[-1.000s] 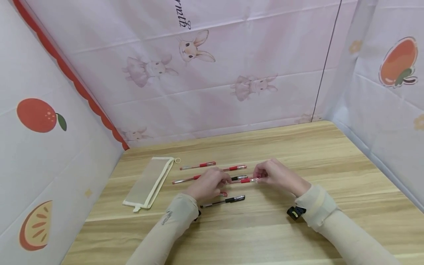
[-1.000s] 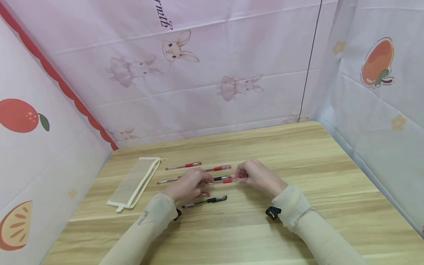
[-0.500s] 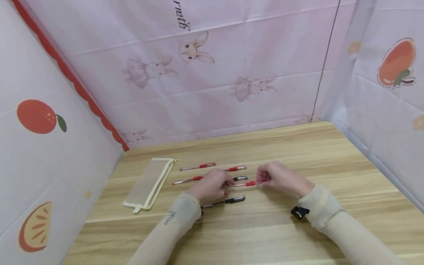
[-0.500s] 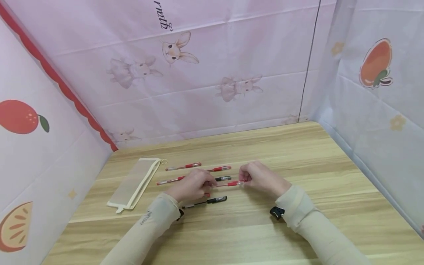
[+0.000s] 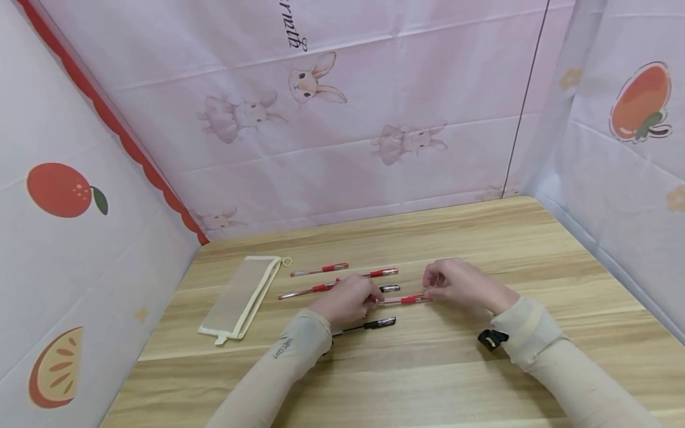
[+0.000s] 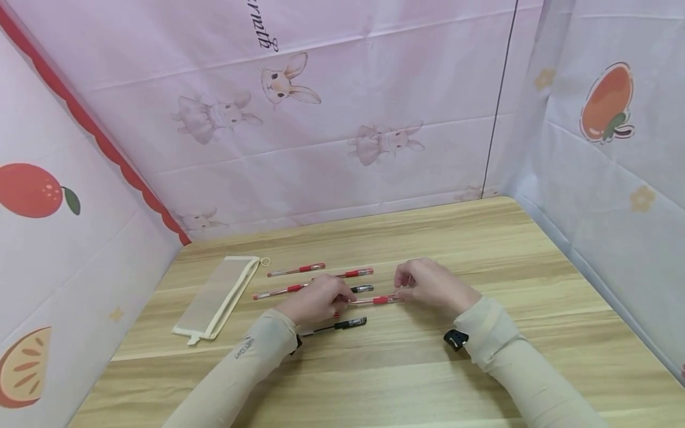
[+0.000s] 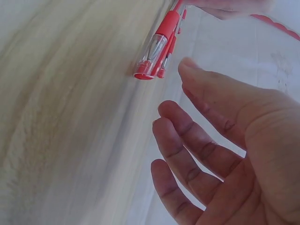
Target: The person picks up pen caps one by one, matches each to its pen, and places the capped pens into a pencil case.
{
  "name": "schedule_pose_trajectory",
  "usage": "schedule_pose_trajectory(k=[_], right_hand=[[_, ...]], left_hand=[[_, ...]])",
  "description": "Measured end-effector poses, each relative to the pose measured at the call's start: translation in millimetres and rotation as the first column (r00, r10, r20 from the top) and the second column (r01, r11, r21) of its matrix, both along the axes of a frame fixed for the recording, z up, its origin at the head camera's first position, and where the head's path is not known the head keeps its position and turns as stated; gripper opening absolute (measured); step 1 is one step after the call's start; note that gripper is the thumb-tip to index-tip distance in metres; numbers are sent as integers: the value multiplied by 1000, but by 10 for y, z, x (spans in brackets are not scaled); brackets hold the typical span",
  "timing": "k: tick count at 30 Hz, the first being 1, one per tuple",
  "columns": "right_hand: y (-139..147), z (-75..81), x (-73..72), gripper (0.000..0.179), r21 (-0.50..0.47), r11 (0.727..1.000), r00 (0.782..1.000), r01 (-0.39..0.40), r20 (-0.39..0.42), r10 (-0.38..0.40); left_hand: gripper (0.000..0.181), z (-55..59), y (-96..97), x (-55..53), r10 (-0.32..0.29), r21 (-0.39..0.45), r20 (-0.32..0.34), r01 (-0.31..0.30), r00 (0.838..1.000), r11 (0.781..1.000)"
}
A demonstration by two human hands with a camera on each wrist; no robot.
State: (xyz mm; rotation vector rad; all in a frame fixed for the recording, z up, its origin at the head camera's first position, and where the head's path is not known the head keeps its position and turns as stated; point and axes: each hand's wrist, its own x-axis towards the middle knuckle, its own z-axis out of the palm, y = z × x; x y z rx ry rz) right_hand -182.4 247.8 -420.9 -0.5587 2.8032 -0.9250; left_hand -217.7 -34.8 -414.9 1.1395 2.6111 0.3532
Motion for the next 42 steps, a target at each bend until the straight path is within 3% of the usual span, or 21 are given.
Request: schedule_pose_trajectory(k=[8,18,31,42], right_hand=[[37,32,4,7,-15,1000,1000,-17,12,17],[93,11,-16,7,2,1000,1000,-11,0,11],[157,13,-28,6,9,1000,1000,4,10,-4],[201,2,-54,7,10,1000,1000,7,12,-7]], left_hand=[[27,-78,32,-46,-6,-5,-1,6,1000,1000],[24,-80,81,-48,-38,-32,3,38,999,999],[29,-68,81,-48,-10,18,-6,10,1000,1000],[23,3,-61,-49,23,34,-27,-22,999,999]])
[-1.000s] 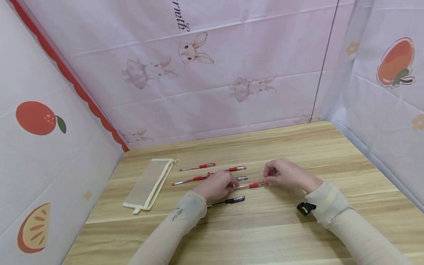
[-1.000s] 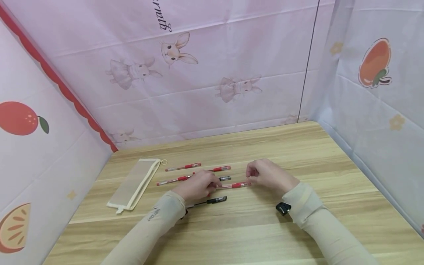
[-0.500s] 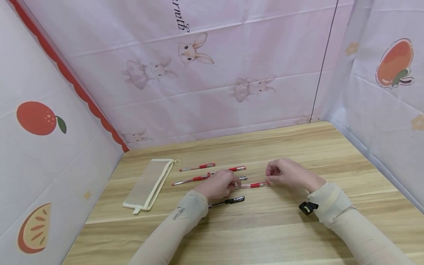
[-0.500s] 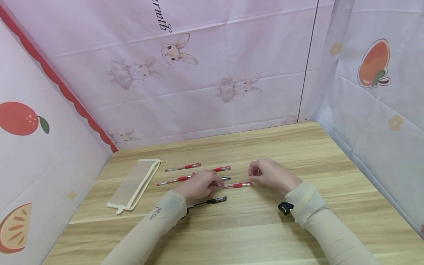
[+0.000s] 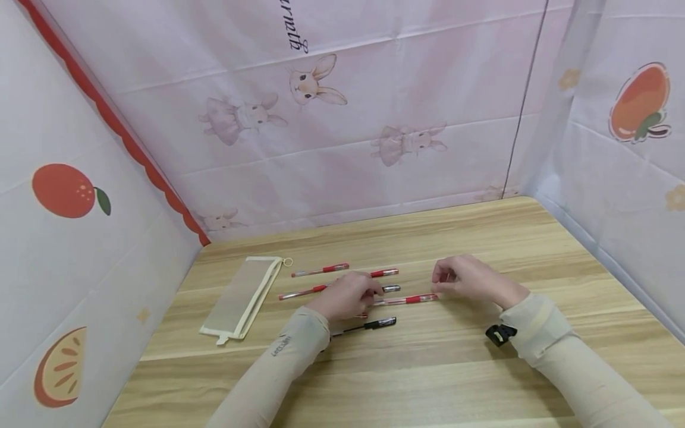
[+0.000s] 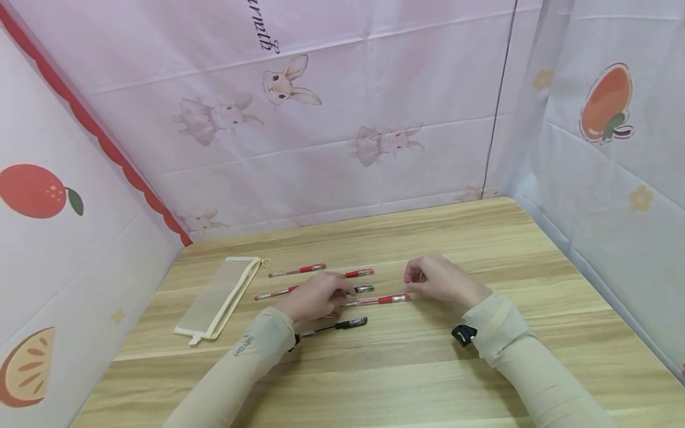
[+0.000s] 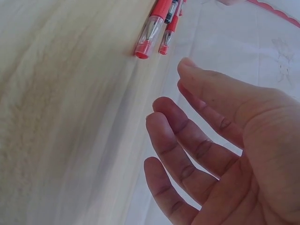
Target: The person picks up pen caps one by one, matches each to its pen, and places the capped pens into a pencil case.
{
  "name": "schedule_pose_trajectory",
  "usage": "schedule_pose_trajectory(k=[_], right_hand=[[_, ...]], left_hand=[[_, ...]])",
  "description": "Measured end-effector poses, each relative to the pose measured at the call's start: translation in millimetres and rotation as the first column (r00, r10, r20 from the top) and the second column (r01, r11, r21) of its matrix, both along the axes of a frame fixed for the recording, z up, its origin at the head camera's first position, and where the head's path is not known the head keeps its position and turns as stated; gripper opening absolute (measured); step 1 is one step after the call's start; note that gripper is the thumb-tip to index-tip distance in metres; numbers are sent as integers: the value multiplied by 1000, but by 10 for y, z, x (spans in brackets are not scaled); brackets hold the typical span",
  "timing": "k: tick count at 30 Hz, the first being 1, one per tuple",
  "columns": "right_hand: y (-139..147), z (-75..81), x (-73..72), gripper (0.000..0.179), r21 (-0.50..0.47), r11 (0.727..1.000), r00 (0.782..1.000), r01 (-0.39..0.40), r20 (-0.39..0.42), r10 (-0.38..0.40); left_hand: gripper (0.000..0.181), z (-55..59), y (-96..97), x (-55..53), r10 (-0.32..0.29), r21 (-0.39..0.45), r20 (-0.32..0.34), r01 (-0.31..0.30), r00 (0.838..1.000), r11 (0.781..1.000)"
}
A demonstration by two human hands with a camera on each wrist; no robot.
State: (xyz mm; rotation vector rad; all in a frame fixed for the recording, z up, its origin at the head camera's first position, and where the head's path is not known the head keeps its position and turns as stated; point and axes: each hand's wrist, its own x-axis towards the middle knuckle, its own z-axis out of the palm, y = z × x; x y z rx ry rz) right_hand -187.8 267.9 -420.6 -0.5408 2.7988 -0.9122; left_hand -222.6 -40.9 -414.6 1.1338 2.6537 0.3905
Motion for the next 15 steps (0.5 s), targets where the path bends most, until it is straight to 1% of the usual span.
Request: schedule_pose_trajectory(k=[5,7,9,10,13,15], right_hand=[[-67,19,-43,5,-21,999,1000,-27,-8,27],[-106,42,-67,4,-25,999,999,-45,-17,45],[-148,64,-97,3,-23,998,999,-51,-16,50],[-174,79,-112,2,-21,998,999,-51,-15,51],[-273,128,-169,5,-6,998,998,-60,-20,60],[-358,158,-221,5,7,998,998,-64,-23,64]], left_hand=[[22,85,-197,-13,24,48,28,-25,999,999],[24,128,-313,-13,46,79,37,-49,998,996],[24,160,-448,-19,68,104,29,-71,997,992],[23,173,-523,-23,84,121,24,-86,996,989],[22,218,-785,-32,161,161,4,-160,987,974],[22,238,-984,-44,220,176,-16,-214,975,961]])
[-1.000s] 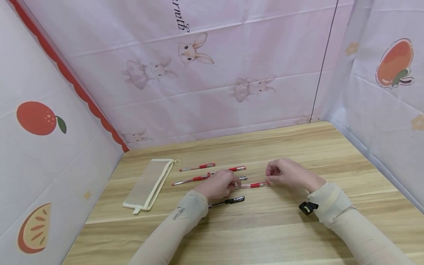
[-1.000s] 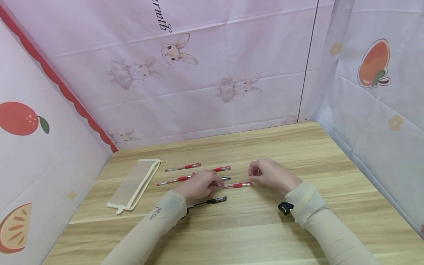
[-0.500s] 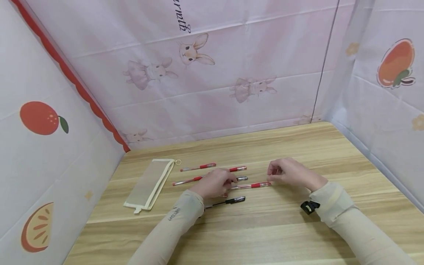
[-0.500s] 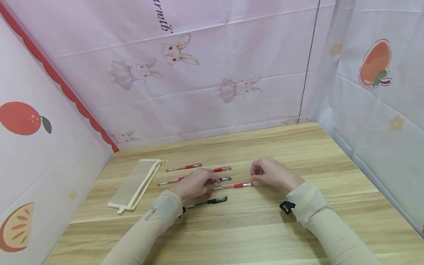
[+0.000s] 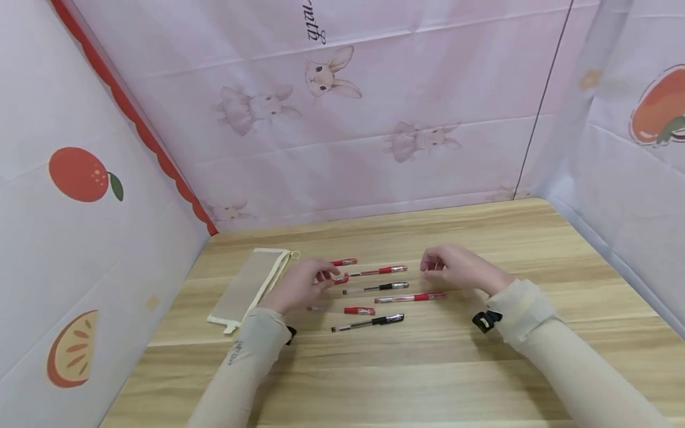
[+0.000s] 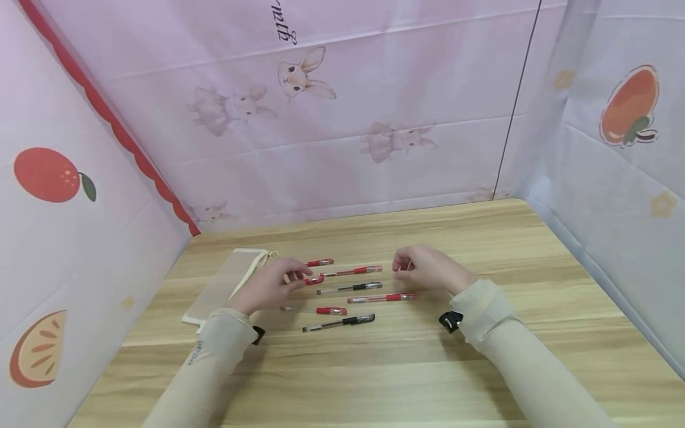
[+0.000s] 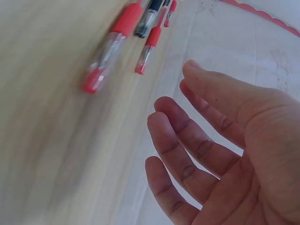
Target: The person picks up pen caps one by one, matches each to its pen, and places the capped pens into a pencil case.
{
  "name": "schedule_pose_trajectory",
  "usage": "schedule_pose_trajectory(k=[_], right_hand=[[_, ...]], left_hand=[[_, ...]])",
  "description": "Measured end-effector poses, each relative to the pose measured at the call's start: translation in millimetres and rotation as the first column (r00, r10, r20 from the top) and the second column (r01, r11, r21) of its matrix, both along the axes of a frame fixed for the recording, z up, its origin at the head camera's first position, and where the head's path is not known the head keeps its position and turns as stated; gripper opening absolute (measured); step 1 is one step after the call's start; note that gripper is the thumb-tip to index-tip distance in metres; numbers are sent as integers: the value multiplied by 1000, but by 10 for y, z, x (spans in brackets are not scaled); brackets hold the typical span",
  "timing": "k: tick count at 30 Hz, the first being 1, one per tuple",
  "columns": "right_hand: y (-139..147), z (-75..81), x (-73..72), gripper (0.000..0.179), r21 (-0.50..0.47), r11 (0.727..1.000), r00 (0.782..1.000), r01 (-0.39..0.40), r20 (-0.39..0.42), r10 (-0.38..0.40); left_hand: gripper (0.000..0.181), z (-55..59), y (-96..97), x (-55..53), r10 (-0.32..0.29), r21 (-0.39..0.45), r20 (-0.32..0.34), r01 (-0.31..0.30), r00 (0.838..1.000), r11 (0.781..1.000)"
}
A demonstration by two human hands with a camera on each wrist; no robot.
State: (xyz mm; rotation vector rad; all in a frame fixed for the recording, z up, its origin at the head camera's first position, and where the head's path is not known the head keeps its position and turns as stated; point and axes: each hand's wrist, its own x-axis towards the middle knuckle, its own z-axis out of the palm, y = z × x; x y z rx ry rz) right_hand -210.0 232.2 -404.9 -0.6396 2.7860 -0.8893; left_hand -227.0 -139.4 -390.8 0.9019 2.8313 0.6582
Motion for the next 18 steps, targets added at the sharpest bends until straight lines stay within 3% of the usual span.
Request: schedule_pose_trajectory(k=[3,7,14,18], right_hand=[[-101,29,-96,7,-1,1000,1000,-11,0,11],[-237,57,-242,15,-11,999,999,-31,-20,31],[-530,101,-448,21,2,998,998,-70,-7,70],[-740,103,-565,23,22,996,996,-84,0,84]], left_hand=[[25,-2,-271,-41,100,-22,-41,-100,994,995],[31,-16,-593,-94,225,-87,-81,-231,971,969],[43,-91,-1022,-119,366,-161,-104,-379,925,911],[45,-140,-1185,-74,394,-183,-137,-414,909,892]])
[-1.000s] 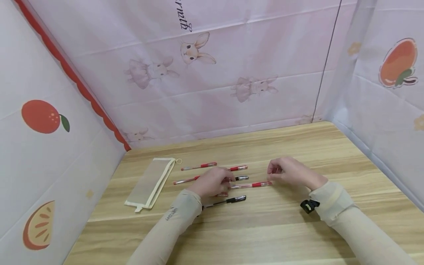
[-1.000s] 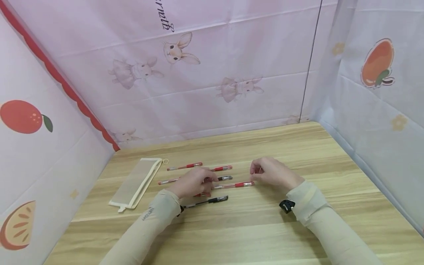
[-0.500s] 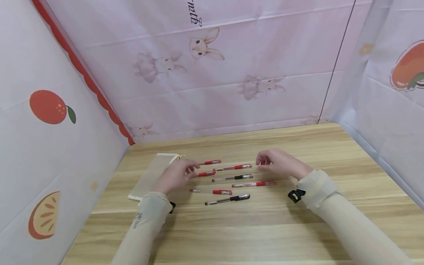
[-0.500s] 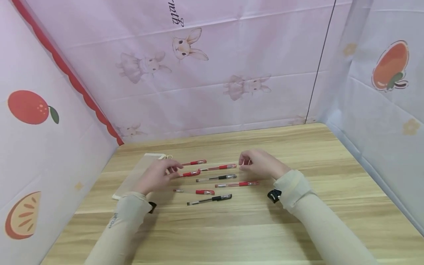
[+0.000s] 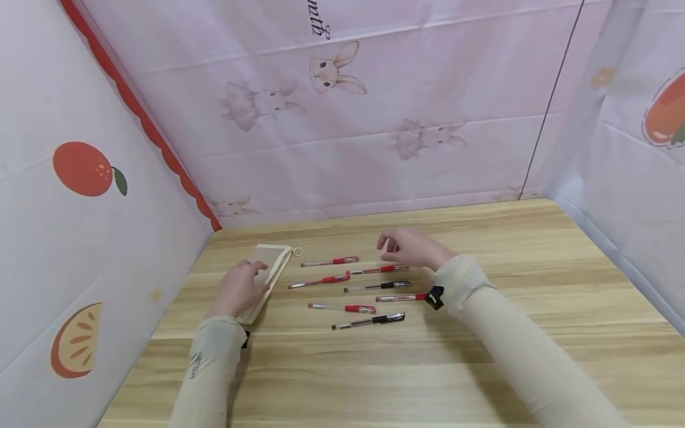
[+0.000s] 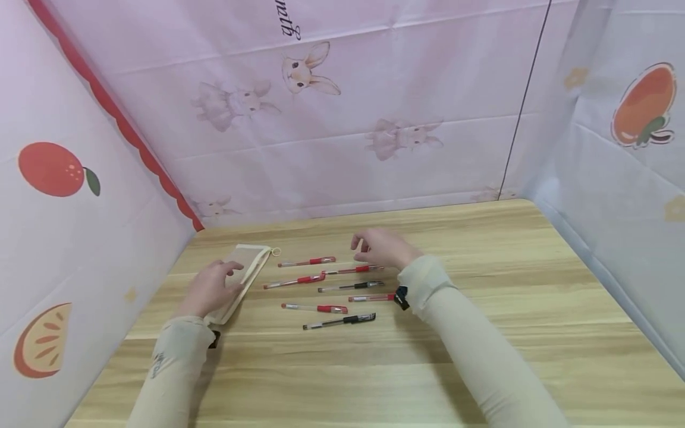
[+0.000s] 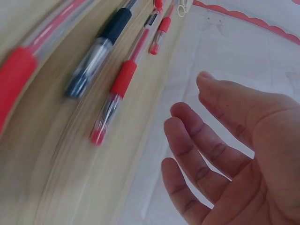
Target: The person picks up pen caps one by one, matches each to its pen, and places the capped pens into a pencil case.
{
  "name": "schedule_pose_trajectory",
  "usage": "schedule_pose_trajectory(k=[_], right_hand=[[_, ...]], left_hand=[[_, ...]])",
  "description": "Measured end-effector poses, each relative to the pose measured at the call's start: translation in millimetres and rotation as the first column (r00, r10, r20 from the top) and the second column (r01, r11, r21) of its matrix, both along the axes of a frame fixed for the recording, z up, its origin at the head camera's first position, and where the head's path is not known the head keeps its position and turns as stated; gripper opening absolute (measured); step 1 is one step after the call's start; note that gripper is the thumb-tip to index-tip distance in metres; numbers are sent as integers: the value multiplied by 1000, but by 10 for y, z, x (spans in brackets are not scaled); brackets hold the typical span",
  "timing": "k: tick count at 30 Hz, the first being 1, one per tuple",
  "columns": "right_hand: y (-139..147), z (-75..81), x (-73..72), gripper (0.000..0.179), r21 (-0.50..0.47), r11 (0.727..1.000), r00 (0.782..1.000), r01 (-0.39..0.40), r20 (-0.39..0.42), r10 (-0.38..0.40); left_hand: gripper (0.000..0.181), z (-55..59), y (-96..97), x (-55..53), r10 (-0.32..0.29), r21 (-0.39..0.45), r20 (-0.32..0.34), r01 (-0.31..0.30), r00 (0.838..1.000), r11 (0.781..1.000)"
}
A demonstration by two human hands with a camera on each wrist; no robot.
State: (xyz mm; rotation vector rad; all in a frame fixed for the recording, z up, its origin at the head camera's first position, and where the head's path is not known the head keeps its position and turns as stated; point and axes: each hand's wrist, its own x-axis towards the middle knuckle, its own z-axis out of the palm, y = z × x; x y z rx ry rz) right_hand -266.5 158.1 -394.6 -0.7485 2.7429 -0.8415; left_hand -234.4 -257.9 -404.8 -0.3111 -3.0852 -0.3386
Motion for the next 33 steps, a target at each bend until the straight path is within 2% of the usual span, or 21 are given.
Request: schedule_pose_trajectory(k=[7,14,18,24,27,33], right_hand=[[-359,-58,-164,31,63,998,999,-19,-41,22],[-703,-116,-250,33,100,995,998,-19,-58,25],[-863,-192,-286,30,137,991,996,0,-88,13],[-1097,-298,-298,29,250,967,987,54,-160,-14],[-1171,-330,-282,29,289,956,984,55,-179,-3],[-1216,-340,-272,25,312,949,980,53,-200,11]], left_hand=[[52,-51,-90,52,46,-24,21,-45,999,999],[58,-68,-101,3,70,-60,54,-67,996,996],[59,-79,-96,-23,76,-74,49,-72,996,995],[55,-107,-61,-11,98,-92,34,-94,995,991],[52,-128,-51,-16,110,-94,38,-106,993,990],[38,-127,-47,-30,111,-72,15,-109,994,991]])
